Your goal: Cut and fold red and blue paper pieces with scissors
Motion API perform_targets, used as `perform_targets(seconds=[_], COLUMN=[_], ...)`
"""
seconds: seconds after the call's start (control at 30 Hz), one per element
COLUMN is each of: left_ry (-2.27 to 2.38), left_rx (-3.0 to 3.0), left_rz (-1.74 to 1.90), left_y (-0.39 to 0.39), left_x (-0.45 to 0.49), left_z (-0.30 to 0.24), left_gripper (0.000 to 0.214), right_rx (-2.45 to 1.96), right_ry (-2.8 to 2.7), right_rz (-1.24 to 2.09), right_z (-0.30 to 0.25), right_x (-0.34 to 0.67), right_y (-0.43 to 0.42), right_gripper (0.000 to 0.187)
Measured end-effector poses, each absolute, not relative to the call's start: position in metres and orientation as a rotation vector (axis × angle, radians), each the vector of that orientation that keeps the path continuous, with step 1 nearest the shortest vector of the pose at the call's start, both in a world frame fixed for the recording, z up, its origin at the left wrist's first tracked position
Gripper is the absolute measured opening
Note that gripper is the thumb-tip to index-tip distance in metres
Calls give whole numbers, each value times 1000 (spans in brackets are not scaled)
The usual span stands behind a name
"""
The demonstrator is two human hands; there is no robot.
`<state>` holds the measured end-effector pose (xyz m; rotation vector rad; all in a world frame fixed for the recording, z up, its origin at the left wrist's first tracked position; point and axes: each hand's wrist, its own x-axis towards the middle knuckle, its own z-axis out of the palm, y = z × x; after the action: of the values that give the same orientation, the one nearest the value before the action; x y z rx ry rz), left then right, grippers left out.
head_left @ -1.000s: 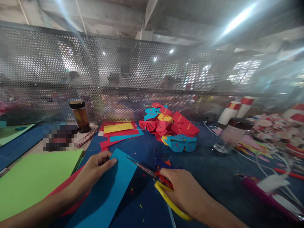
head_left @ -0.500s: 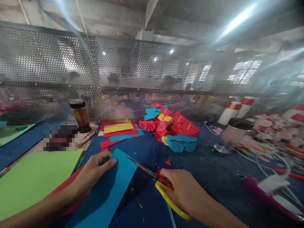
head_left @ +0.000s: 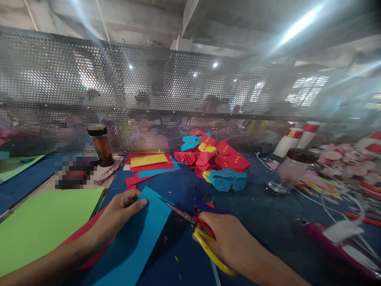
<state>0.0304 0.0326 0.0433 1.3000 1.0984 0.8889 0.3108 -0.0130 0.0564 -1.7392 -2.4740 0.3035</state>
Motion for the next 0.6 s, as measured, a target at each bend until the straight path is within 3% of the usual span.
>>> perform_targets(seconds=[0.43, 0.6], left_ry=[1100, 1096], left_rx=[1289, 1297], left_rz=[894, 891], left_y=[28, 28], left_x=[33, 34], left_z=[47, 47], left_gripper=[41, 39], right_rx=[-1681, -1712], right_ry=[-2486, -2460], right_rz=[318, 389], right_z=[59, 66], right_x=[310, 306], right_y=[-16, -18], right_gripper=[11, 19])
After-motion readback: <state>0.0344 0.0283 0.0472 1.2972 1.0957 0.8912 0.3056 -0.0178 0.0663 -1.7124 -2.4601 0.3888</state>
